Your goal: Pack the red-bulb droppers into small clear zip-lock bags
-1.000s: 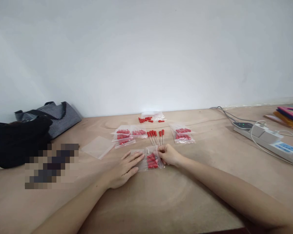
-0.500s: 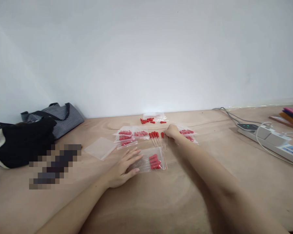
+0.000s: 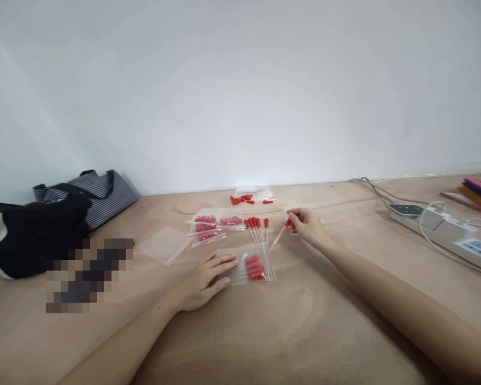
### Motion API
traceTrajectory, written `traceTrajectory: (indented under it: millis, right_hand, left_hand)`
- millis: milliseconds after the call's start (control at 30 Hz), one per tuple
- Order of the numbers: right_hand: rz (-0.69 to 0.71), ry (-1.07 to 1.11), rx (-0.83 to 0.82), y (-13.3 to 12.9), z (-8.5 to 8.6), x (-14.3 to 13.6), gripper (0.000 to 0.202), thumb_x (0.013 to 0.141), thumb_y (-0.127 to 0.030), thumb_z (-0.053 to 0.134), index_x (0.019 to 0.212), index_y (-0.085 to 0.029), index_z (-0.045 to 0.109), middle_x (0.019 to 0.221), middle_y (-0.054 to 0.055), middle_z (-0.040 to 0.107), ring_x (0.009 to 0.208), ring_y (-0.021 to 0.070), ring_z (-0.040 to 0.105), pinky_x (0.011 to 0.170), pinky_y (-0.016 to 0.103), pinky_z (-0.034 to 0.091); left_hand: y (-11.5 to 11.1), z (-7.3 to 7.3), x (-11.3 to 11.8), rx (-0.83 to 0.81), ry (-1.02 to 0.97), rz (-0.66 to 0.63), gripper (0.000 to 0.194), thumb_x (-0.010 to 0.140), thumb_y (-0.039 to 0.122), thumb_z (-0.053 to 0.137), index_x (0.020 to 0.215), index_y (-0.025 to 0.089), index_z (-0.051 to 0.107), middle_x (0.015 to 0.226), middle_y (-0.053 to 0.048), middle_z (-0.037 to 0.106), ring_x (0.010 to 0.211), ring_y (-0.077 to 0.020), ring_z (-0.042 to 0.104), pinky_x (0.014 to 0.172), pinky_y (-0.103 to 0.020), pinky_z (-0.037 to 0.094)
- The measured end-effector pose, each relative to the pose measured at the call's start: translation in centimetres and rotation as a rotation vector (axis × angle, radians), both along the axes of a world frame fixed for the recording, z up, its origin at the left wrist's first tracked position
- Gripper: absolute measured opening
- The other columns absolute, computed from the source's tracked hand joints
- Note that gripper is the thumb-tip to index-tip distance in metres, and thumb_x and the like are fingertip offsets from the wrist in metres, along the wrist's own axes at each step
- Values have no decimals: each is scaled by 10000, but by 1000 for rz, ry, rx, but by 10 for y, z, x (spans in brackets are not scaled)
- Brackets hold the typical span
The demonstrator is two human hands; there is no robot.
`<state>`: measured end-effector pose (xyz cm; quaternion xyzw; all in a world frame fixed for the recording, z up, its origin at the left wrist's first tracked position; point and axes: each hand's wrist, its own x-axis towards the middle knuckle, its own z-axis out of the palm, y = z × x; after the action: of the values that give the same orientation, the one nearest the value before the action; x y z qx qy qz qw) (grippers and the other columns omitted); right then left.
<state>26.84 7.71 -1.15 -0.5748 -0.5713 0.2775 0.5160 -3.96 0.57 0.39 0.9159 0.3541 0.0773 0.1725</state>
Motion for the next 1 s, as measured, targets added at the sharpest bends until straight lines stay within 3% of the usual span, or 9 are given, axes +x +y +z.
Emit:
traceTrajectory:
  millis: [200, 533, 800, 900, 1000]
  right_hand:
    - [-16, 212, 112, -36, -11, 0, 301, 701, -434, 520, 821, -159, 551, 677, 26, 567, 565, 125, 543, 541, 280, 480]
    - [-103, 453, -12, -45, -17, -30, 235, 652, -406, 579, 706, -193, 497, 637, 3, 548, 547, 139, 538, 588, 322, 484]
    - [135, 609, -137, -61, -14, -59, 346, 527, -373, 702, 743, -166, 528, 689, -4, 589, 618, 120, 583, 642, 273, 487]
    - [210, 644, -176, -65, -12, -67, 389, 491, -361, 729, 743, -166, 506, 660, -21, 584, 542, 104, 575, 520, 234, 478]
    - [256, 533, -230, -65, -10, -70, 364, 525, -389, 701, 728, -160, 504, 612, -42, 557, 335, 49, 452, 309, 180, 334]
  left_hand:
    - [0, 0, 1, -10, 16, -3, 396, 900, 323, 344, 1294, 288, 324, 1360, 3, 331, 1258, -219, 255, 1050, -451, 136]
    - [0, 0, 1, 7, 13, 0, 387, 898, 305, 347, 1283, 269, 347, 1349, -13, 345, 1247, -221, 271, 1046, -449, 152]
    - [0, -2, 1, 33, -23, -1, 393, 881, 297, 381, 1273, 267, 371, 1342, -35, 345, 1225, -230, 304, 1016, -444, 233]
    - [1, -5, 0, 35, -43, -6, 386, 877, 289, 388, 1263, 289, 386, 1344, -31, 343, 1219, -233, 317, 997, -436, 273]
    - [2, -7, -2, 43, -60, 13, 383, 869, 293, 403, 1251, 309, 404, 1357, -28, 323, 1233, -253, 295, 990, -458, 274]
